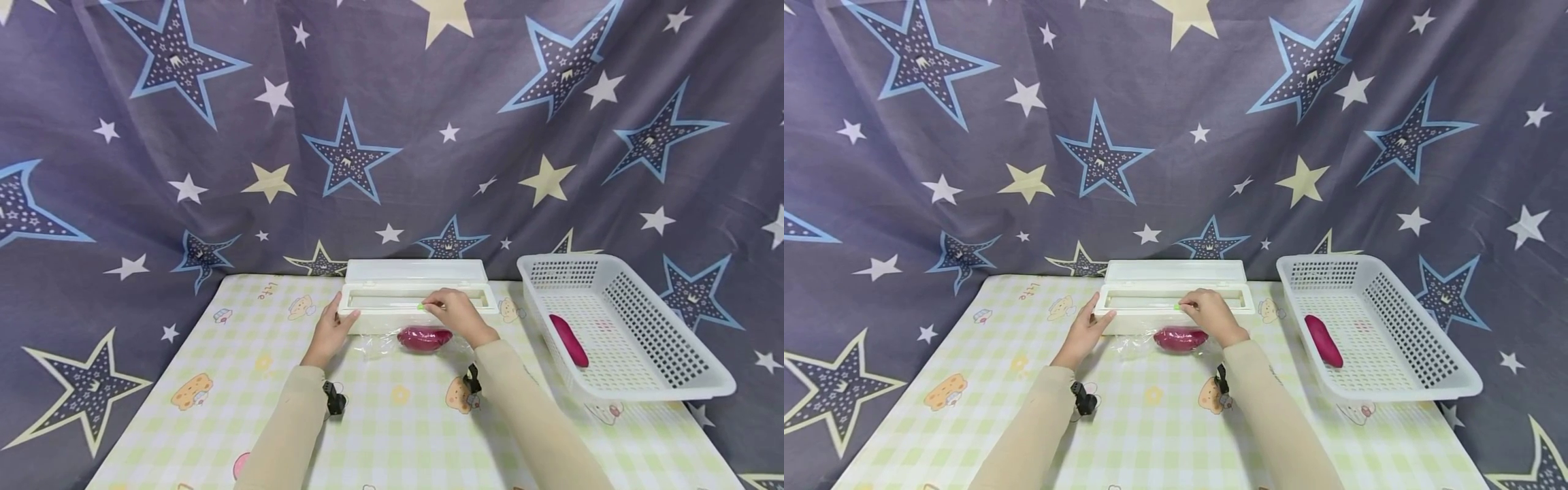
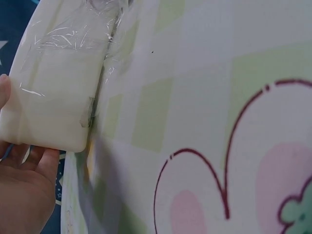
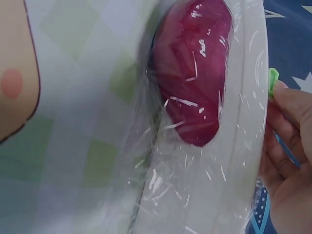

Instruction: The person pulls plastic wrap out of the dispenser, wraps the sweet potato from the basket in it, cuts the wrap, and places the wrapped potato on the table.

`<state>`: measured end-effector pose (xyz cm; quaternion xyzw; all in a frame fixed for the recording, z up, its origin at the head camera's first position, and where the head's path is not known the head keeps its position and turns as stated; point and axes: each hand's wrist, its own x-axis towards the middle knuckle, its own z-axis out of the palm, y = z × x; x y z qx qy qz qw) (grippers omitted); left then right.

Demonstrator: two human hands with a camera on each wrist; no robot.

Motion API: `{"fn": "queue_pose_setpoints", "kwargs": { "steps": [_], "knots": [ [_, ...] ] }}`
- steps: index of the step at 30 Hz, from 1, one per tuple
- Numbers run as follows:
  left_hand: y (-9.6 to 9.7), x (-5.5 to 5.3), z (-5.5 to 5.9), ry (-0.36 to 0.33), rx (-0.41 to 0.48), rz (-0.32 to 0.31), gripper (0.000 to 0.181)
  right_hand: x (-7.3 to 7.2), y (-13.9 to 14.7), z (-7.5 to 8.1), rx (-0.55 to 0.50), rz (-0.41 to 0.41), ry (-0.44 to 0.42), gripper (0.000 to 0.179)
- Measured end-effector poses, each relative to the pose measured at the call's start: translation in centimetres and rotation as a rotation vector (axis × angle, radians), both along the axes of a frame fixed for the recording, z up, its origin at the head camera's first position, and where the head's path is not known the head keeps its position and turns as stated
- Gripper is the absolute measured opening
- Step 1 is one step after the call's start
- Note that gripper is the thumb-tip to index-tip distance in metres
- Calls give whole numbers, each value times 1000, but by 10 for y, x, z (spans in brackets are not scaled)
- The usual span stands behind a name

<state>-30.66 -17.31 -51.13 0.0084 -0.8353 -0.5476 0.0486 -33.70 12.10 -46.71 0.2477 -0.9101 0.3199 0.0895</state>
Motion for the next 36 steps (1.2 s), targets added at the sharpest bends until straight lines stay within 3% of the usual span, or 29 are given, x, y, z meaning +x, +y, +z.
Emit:
{"fn": "queue_pose_setpoints", "kwargs": {
  "steps": [18,36],
  "knots": [
    [-2,0,-1,-14,-8,-2,78,0,-35,4,33,21,9,8],
    [-8,-4,0,-28,-3,-61,79,-2,-64,9,82,32,-11,8]
  ]
}}
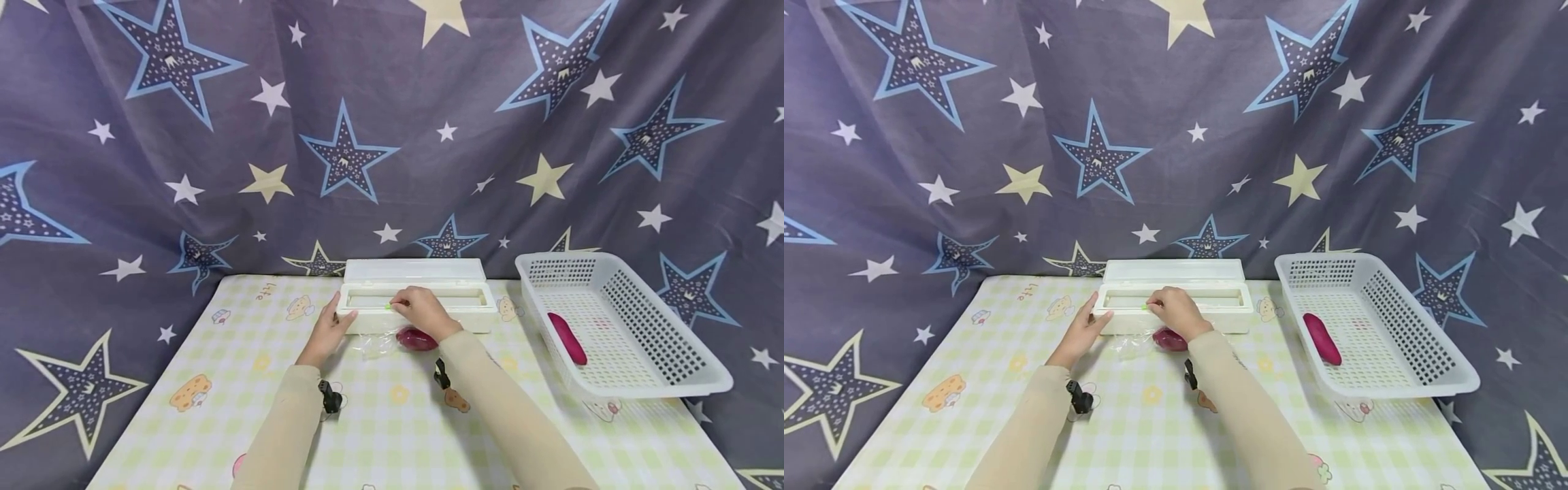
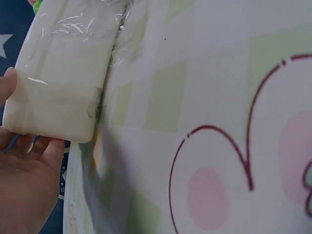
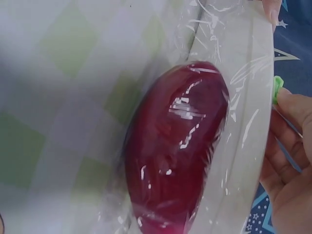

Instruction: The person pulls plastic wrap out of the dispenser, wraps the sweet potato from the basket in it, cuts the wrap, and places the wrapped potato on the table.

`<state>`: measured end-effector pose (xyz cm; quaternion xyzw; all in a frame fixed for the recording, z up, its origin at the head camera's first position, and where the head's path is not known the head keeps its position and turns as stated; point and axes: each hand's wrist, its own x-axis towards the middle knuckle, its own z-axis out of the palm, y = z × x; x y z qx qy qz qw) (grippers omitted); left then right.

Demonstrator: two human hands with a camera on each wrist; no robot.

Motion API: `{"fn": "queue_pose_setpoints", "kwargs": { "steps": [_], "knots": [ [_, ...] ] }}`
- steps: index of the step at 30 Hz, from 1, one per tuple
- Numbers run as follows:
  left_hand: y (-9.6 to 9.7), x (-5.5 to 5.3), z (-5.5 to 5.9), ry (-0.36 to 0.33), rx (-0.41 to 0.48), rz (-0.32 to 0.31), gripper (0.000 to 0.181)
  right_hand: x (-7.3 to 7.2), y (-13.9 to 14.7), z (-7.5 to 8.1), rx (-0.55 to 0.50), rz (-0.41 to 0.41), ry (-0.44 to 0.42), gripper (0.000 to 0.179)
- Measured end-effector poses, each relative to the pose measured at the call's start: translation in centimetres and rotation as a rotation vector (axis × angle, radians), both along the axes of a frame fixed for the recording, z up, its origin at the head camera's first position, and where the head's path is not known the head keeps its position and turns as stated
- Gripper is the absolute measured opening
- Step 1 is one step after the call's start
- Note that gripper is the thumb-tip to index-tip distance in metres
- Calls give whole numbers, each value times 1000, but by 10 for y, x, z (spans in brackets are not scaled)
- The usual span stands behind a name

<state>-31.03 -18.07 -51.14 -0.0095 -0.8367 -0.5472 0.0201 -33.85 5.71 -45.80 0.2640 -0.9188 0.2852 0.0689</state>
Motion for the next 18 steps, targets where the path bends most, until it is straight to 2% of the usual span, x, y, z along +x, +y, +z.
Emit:
{"fn": "queue_pose_setpoints", "kwargs": {
  "steps": [9,18],
  "knots": [
    [-3,-1,-1,9,25,-18,79,1,-13,0,-8,30,65,8],
    [-3,-1,-2,6,29,-18,79,1,-31,2,33,19,31,9]
  ]
}}
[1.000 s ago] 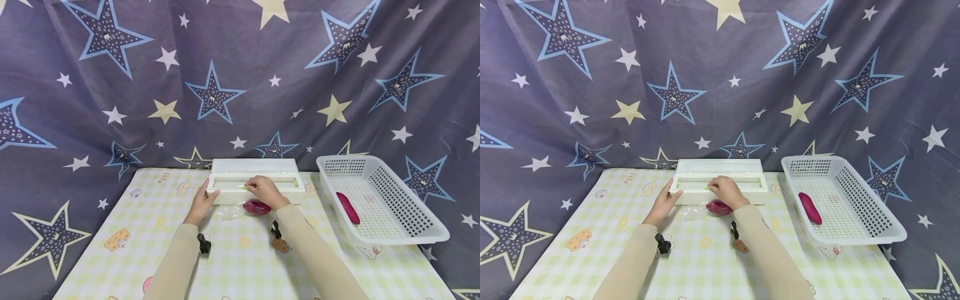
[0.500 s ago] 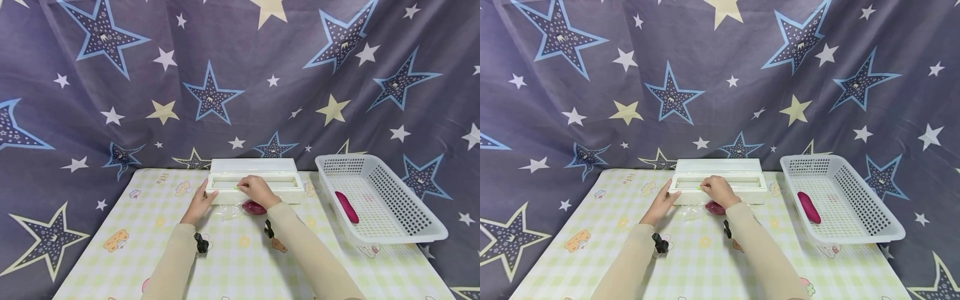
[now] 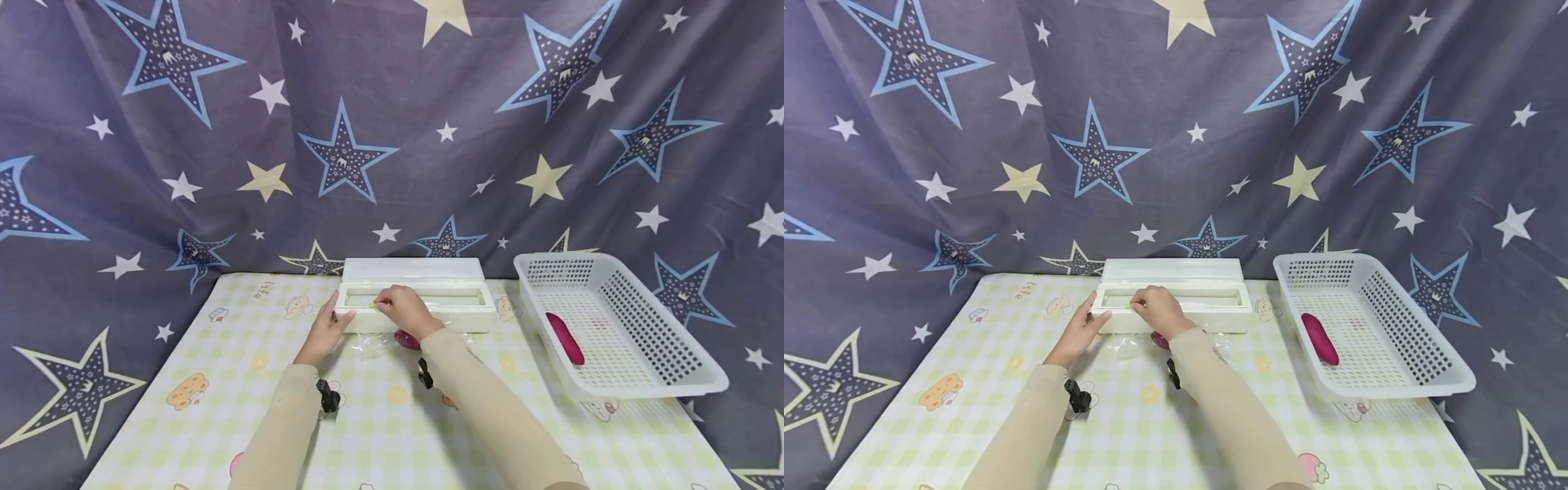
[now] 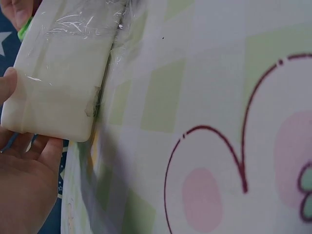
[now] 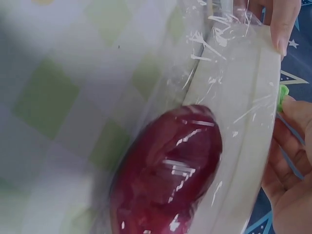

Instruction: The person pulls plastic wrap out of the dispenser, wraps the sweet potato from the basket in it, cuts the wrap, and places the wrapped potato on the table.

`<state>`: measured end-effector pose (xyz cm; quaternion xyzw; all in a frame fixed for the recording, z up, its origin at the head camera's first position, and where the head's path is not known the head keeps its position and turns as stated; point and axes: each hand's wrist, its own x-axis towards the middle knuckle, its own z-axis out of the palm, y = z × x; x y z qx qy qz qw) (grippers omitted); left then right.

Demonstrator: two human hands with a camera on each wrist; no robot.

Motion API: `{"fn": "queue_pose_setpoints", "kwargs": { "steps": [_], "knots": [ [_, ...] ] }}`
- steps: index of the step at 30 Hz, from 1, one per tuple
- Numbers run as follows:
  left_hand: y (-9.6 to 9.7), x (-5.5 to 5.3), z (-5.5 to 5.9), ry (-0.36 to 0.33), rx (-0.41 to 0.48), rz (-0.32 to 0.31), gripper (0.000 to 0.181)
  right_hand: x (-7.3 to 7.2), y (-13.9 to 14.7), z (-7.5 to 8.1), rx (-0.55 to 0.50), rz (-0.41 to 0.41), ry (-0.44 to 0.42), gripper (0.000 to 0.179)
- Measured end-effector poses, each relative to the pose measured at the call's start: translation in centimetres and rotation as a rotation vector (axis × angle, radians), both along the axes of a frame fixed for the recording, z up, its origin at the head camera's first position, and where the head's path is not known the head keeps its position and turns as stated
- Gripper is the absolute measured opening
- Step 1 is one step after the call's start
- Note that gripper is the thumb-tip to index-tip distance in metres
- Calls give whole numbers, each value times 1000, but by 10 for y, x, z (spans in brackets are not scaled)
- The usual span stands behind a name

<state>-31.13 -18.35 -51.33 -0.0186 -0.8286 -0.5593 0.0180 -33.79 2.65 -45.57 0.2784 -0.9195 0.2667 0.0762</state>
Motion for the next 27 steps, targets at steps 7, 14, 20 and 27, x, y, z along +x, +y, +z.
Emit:
{"fn": "queue_pose_setpoints", "kwargs": {
  "steps": [7,14,20,27],
  "knots": [
    [1,0,1,-6,-6,-2,79,-2,-8,-4,11,-29,-2,9],
    [1,-1,0,10,-5,-3,79,1,-11,-4,-20,-53,-14,10],
    [0,0,0,13,1,-6,79,2,-18,-6,-17,-55,2,10],
    [0,0,0,28,3,-15,78,3,-32,-2,35,-73,-4,12]
  ]
}}
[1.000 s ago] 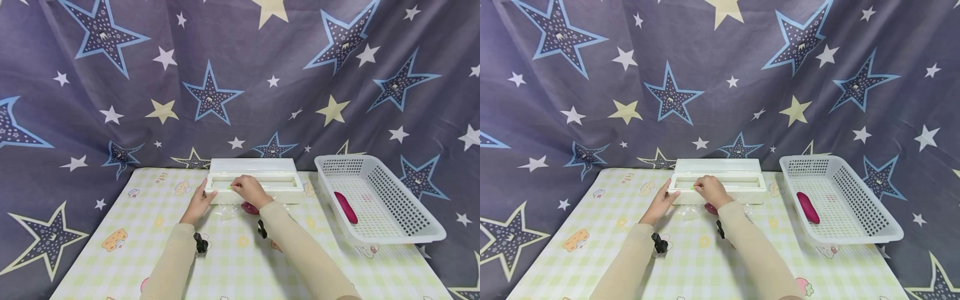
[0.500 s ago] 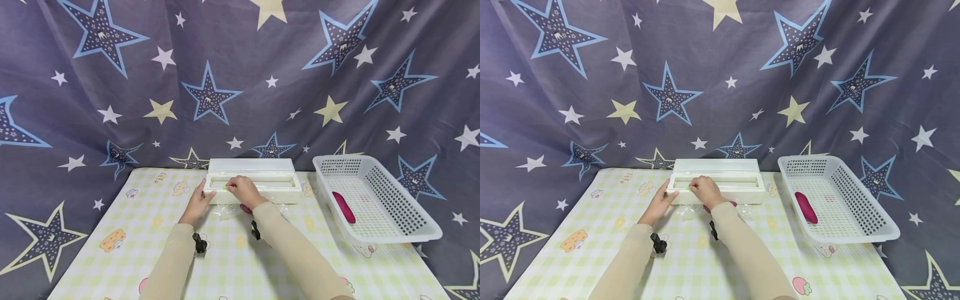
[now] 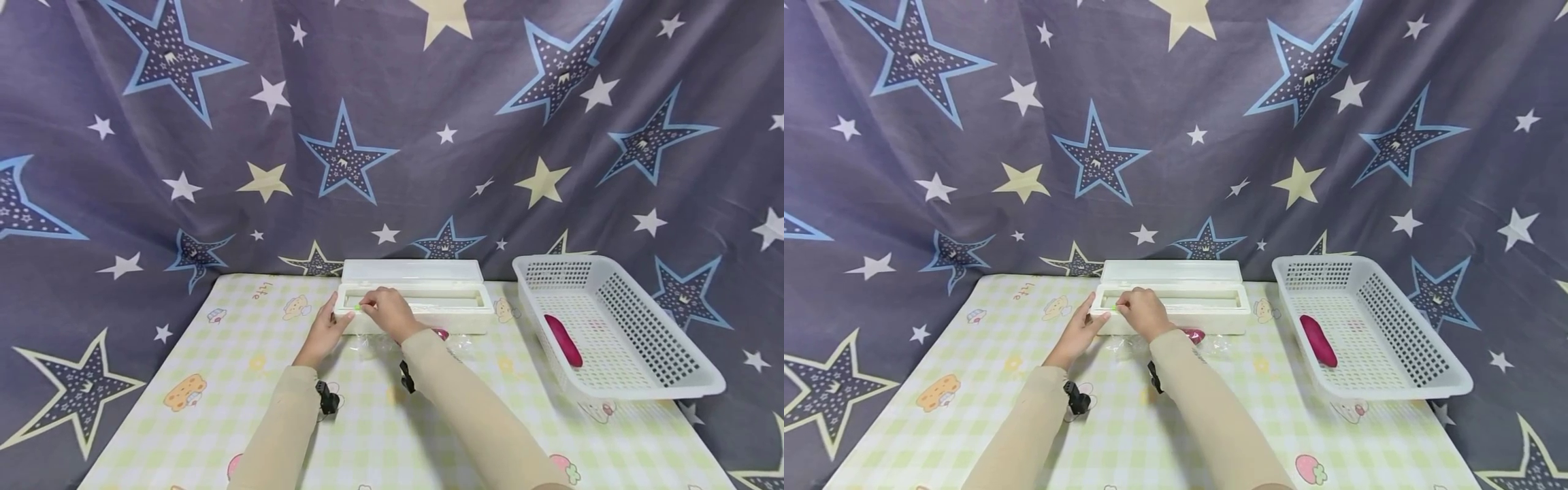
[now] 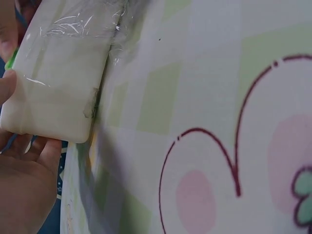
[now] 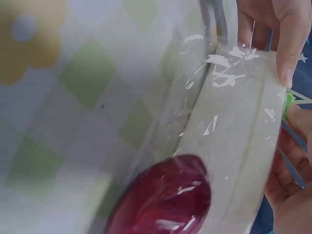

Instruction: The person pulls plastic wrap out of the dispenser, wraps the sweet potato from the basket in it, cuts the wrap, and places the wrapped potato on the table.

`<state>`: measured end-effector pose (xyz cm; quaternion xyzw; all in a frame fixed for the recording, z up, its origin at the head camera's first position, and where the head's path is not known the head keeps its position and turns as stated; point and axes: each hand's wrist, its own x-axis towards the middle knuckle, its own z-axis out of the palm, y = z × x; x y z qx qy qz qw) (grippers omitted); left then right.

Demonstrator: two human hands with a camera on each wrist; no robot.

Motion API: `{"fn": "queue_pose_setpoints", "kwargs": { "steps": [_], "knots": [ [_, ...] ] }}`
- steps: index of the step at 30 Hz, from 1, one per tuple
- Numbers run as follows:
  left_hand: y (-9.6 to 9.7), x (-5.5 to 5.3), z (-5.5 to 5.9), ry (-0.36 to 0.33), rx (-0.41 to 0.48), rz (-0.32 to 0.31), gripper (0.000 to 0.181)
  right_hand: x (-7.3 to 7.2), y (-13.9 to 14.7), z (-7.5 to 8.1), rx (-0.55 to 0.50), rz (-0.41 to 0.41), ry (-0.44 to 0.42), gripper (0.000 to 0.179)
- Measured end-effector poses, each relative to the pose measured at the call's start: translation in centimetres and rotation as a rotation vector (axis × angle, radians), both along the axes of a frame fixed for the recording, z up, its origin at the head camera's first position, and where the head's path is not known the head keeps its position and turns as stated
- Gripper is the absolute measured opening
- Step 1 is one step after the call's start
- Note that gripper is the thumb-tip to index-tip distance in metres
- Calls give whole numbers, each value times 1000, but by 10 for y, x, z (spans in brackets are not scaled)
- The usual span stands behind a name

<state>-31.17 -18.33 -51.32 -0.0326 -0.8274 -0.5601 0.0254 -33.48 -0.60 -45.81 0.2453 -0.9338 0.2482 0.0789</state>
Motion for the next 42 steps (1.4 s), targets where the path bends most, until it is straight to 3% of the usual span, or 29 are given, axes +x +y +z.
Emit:
{"fn": "queue_pose_setpoints", "kwargs": {
  "steps": [13,25,30,35,42],
  "knots": [
    [0,0,0,-4,30,-4,78,2,-21,12,114,-62,-49,13],
    [-3,1,0,-26,24,2,73,7,-37,10,83,-74,-24,12],
    [-2,3,1,-47,9,13,72,8,-39,7,32,-60,-9,13],
    [-1,3,1,-55,-7,26,72,7,-34,0,-106,-3,-43,17],
    [0,3,2,-25,-23,15,75,3,-27,-1,-181,50,-14,27]
  ]
}}
